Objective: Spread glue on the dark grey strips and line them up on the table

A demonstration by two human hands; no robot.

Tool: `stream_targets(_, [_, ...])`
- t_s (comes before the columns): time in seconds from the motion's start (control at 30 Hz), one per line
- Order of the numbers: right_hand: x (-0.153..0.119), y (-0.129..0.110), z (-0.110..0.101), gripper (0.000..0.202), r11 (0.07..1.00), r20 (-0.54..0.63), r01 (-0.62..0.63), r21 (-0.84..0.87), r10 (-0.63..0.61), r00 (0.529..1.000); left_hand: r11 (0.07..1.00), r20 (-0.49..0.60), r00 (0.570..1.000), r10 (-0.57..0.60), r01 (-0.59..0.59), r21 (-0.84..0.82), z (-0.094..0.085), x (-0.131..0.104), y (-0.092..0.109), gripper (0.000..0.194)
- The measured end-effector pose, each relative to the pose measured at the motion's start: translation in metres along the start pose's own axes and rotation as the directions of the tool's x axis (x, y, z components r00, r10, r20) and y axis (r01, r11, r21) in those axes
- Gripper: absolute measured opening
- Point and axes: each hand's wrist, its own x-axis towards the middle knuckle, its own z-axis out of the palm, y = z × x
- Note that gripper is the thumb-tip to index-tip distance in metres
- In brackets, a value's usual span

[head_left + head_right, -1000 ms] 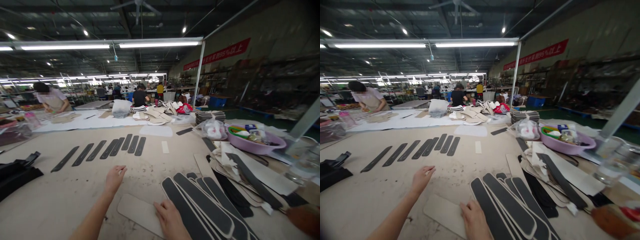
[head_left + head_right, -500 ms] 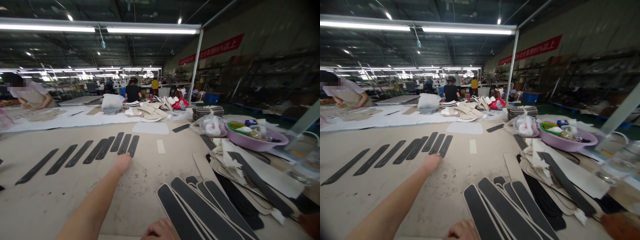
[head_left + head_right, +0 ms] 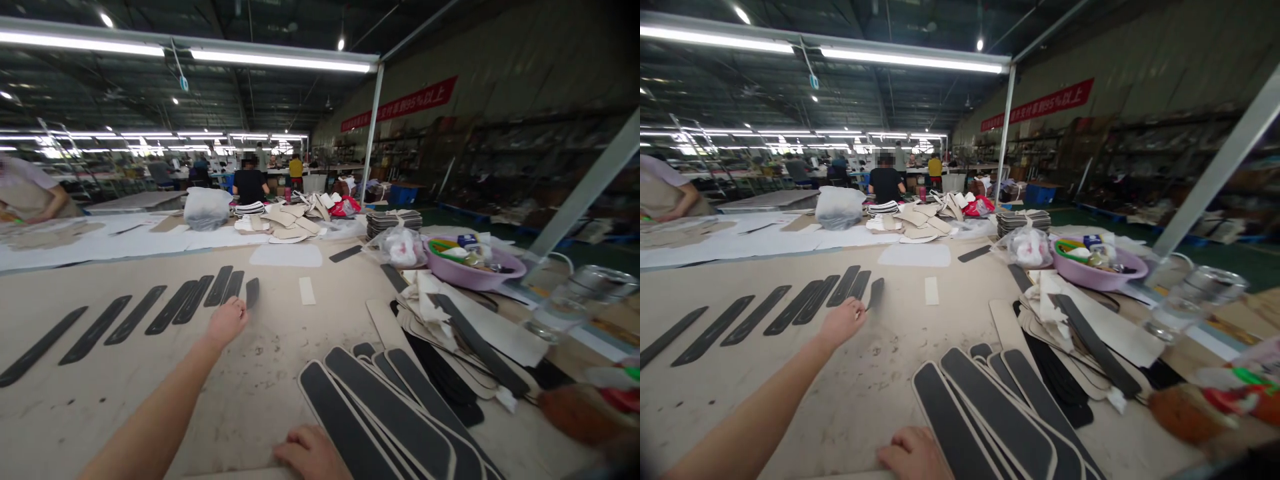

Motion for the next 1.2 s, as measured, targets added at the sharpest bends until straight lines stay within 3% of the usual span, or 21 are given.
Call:
stream_targets(0.1, [-0.003,-0.016,-0.026,0.047,0.977,-0.107,0.007,0.214,0.016,0.994,0.991,-0.105,0.994,-0.009,-0.005,-0.137,-0.047,-0.043,0.000,0.024])
stream_targets(0.2, [-0.001,-0.022,-0.034,0.042,0.876,-0.212,0.023,0.482,0.091,0.973,0.882,-0.112,0.991,-0.074,0.013,-0.471,-0.089,-0.104,-0.004,0.020])
stream_targets(0.27, [0.004,-0.024,-0.034,0.048,0.737,-0.238,-0.030,0.675,0.256,0.937,0.738,-0.019,0.994,-0.103,0.064,-0.672,-0.105,-0.145,-0.006,0.020])
stream_targets(0.33, [0.008,-0.029,-0.035,0.060,0.522,-0.165,-0.111,0.846,0.453,0.876,0.559,0.089,0.993,-0.081,0.119,-0.821,-0.113,-0.182,-0.008,0.022])
stream_targets(0.4, [0.008,-0.039,-0.039,0.064,0.335,-0.032,-0.166,0.927,0.512,0.859,0.371,0.186,0.982,-0.041,0.188,-0.909,-0.114,-0.211,-0.008,0.026])
stream_targets(0.43, [0.006,-0.045,-0.042,0.062,0.301,0.028,-0.195,0.933,0.481,0.876,0.293,0.231,0.973,-0.028,0.229,-0.928,-0.114,-0.223,-0.008,0.028])
stream_targets(0.53, [-0.011,-0.062,-0.048,0.052,0.377,0.158,-0.306,0.874,0.373,0.914,0.128,0.324,0.945,-0.033,0.326,-0.937,-0.111,-0.250,-0.010,0.033])
stream_targets(0.63, [-0.038,-0.072,-0.047,0.041,0.451,0.202,-0.400,0.798,0.425,0.882,0.048,0.397,0.916,-0.054,0.399,-0.916,-0.103,-0.268,-0.018,0.036])
stream_targets(0.73, [-0.063,-0.073,-0.043,0.032,0.513,0.194,-0.464,0.722,0.493,0.848,0.061,0.490,0.870,-0.058,0.493,-0.868,-0.085,-0.279,-0.026,0.039])
stream_targets(0.83, [-0.074,-0.068,-0.041,0.022,0.596,0.133,-0.503,0.626,0.554,0.822,0.177,0.574,0.812,-0.104,0.583,-0.793,-0.062,-0.281,-0.030,0.044])
stream_targets(0.93, [-0.067,-0.058,-0.043,0.018,0.671,0.023,-0.534,0.514,0.612,0.791,0.306,0.616,0.767,-0.181,0.639,-0.706,-0.037,-0.273,-0.033,0.042])
stream_targets(1.07, [-0.048,-0.046,-0.047,0.012,0.733,-0.102,-0.591,0.336,0.653,0.751,0.455,0.610,0.754,-0.244,0.645,-0.614,-0.011,-0.257,-0.037,0.030])
stream_targets(1.2, [-0.040,-0.042,-0.046,0.009,0.757,-0.150,-0.626,0.188,0.652,0.743,0.528,0.574,0.765,-0.292,0.629,-0.570,0.004,-0.250,-0.039,0.024])
